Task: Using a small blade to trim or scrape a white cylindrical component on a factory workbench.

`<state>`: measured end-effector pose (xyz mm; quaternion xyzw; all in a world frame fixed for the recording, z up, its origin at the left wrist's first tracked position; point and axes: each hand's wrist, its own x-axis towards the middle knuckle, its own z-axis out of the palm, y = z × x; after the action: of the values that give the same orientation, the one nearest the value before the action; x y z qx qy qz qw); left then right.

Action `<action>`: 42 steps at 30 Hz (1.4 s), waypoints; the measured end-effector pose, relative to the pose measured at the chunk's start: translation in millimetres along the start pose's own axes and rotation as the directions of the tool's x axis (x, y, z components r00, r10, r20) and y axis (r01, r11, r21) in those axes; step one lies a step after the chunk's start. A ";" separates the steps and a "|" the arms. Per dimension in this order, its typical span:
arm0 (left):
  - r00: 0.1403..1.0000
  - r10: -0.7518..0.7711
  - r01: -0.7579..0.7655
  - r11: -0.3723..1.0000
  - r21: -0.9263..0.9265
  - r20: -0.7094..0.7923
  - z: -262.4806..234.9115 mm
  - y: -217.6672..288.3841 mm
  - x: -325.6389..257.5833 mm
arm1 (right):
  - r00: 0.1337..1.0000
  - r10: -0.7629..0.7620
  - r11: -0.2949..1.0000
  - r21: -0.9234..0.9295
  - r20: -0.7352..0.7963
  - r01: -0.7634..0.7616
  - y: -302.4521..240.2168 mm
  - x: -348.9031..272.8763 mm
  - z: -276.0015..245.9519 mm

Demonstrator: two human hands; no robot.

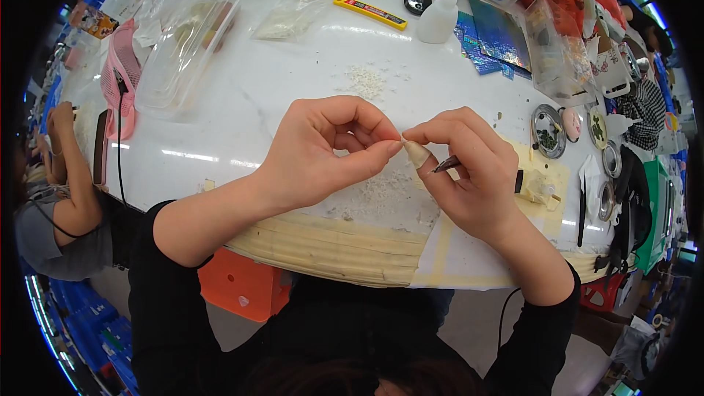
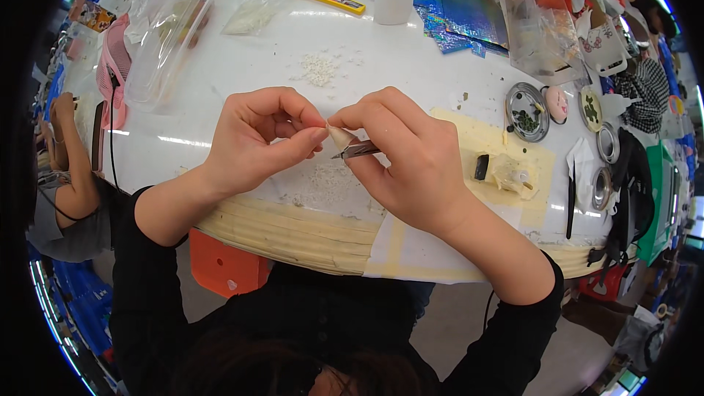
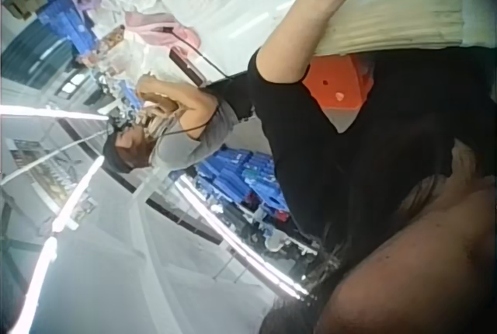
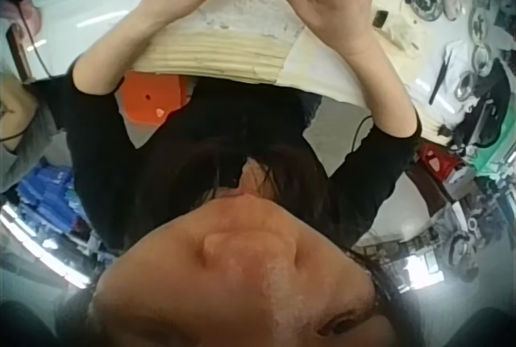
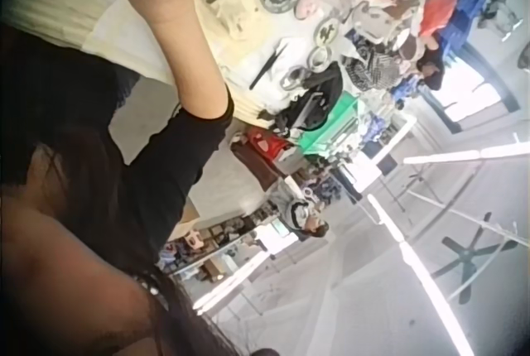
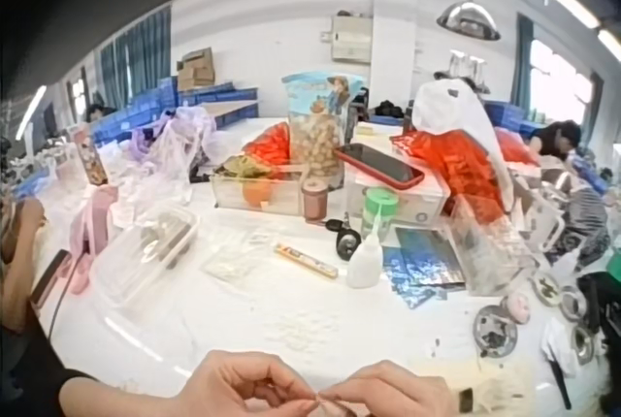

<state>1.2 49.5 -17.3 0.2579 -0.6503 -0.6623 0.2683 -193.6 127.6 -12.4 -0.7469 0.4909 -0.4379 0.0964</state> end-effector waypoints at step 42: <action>0.989 0.144 -0.144 0.989 -0.016 0.010 1.0 -0.1 0.2 | 0.986 0.073 0.926 -0.378 0.148 -0.012 3.3 -2.1 -1.2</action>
<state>0.4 50.1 -17.4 0.2046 -0.6637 -0.6473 0.3139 -197.0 128.0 -14.7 -0.7732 0.5727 -0.2724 0.0000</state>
